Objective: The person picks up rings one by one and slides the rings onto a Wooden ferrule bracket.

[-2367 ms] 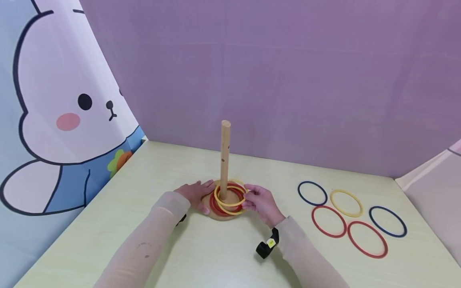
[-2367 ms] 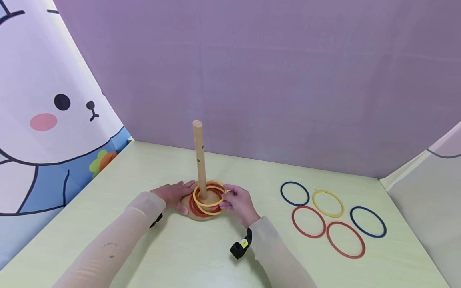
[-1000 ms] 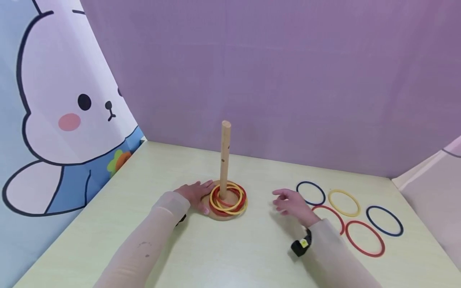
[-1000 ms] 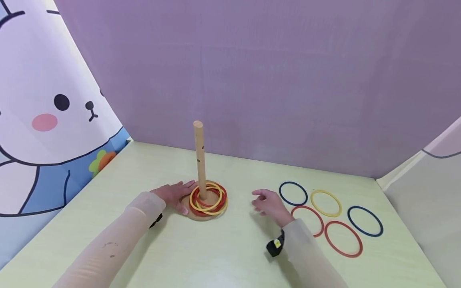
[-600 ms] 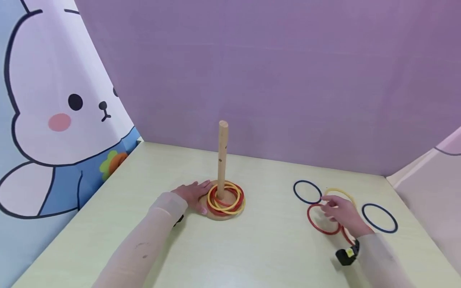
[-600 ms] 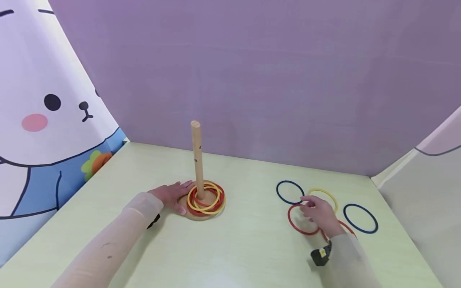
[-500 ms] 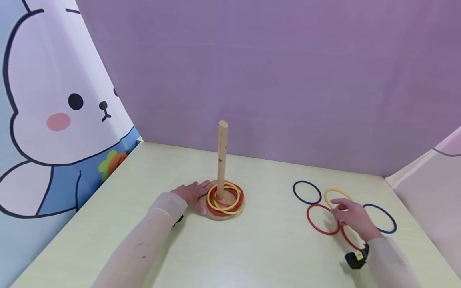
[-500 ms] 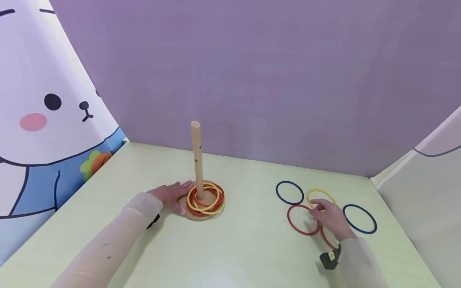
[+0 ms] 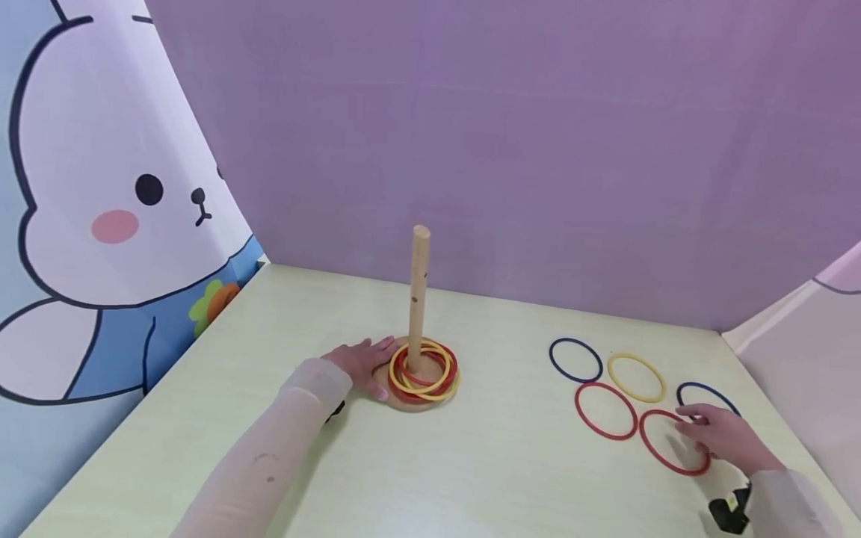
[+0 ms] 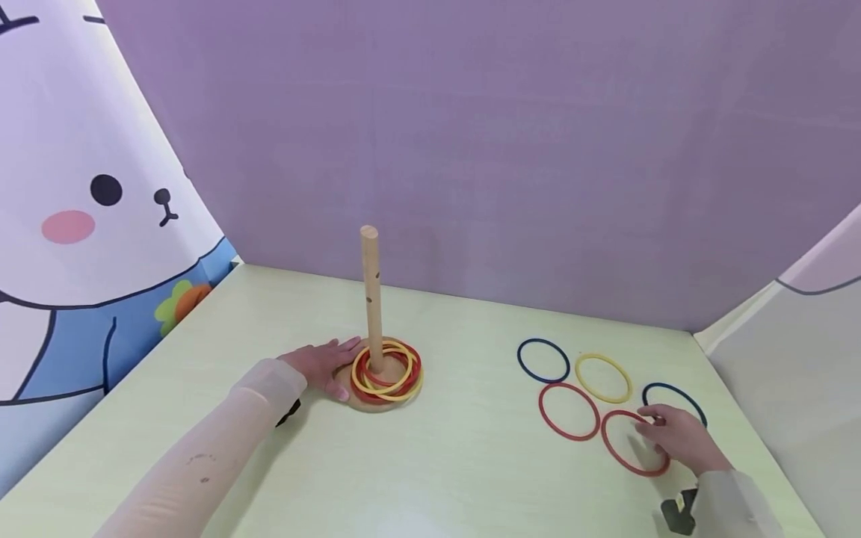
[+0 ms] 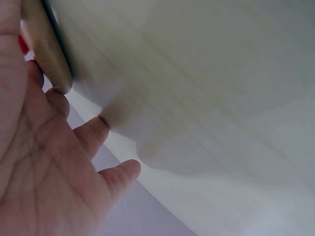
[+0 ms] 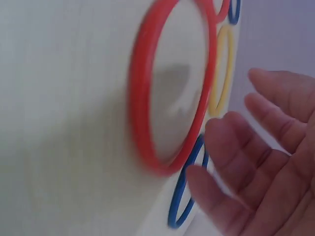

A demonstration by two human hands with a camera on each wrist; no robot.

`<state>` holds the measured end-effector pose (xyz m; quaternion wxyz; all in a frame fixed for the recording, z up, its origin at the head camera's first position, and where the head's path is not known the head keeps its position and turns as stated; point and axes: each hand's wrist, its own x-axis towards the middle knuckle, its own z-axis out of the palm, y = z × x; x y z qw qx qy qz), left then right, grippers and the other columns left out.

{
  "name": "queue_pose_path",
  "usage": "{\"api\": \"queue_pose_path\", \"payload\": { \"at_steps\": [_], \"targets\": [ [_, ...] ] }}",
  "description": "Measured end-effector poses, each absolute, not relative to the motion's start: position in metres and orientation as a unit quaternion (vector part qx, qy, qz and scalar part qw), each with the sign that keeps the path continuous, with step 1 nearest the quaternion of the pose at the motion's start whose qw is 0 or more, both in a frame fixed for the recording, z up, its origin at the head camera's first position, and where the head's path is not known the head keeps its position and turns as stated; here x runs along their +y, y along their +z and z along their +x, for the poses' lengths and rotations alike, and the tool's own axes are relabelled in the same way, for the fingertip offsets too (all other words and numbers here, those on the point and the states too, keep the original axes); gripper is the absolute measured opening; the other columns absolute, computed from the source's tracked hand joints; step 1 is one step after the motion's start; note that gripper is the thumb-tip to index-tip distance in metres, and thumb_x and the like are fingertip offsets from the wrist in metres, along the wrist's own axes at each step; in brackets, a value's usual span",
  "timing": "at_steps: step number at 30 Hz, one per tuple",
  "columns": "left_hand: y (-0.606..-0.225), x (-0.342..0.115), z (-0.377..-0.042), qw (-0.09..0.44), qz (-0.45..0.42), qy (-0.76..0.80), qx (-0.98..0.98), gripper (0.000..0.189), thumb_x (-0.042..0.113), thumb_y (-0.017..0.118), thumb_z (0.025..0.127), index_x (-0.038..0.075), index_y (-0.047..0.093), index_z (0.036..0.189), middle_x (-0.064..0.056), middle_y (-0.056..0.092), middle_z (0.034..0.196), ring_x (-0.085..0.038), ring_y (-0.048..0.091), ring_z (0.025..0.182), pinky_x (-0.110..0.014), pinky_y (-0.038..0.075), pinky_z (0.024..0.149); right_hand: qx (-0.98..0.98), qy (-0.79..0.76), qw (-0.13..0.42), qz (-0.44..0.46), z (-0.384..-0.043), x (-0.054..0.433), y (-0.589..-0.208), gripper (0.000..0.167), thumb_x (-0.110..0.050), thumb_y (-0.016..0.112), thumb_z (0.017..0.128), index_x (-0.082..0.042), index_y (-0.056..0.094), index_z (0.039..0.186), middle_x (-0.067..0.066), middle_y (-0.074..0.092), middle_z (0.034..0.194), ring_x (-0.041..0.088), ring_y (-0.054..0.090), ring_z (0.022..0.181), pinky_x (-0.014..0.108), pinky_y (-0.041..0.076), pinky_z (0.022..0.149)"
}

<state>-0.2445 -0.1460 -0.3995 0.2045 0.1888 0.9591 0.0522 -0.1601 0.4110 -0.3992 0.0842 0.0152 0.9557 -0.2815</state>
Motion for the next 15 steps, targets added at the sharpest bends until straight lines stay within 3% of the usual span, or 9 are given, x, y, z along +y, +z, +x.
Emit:
{"api": "queue_pose_path", "payload": {
  "at_steps": [3,8,15],
  "targets": [
    [-0.399,-0.146,-0.244,0.205,0.187,0.054,0.959,0.093,0.047,0.073,0.08,0.02,0.024,0.153,-0.001,0.018,0.159,-0.035,0.02,0.143,-0.059,0.028,0.107,0.954,-0.276,0.106,0.044,-0.157,0.418,-0.401,0.045,-0.015,0.06,0.091,0.019,0.049,0.118,0.001,0.055,0.064,0.016,0.052,0.059,0.028,0.043,0.051],
    [-0.398,-0.146,-0.243,0.201,0.188,0.052,0.96,0.094,0.048,0.074,0.079,0.02,0.024,0.153,-0.001,0.019,0.159,-0.035,0.021,0.142,-0.059,0.029,0.106,0.956,-0.26,0.122,0.066,-0.154,0.429,-0.405,0.053,-0.019,0.06,0.09,0.019,0.044,0.123,0.001,0.058,0.071,0.018,0.055,0.064,0.031,0.044,0.053],
    [-0.397,-0.145,-0.243,0.204,0.185,0.047,0.96,0.094,0.048,0.073,0.079,0.021,0.023,0.154,-0.001,0.019,0.159,-0.035,0.02,0.143,-0.06,0.03,0.105,0.932,-0.308,0.16,0.108,-0.154,0.437,-0.416,0.06,-0.015,0.061,0.083,0.019,0.039,0.127,0.0,0.056,0.063,0.016,0.047,0.052,0.024,0.036,0.046]
  ]
}}
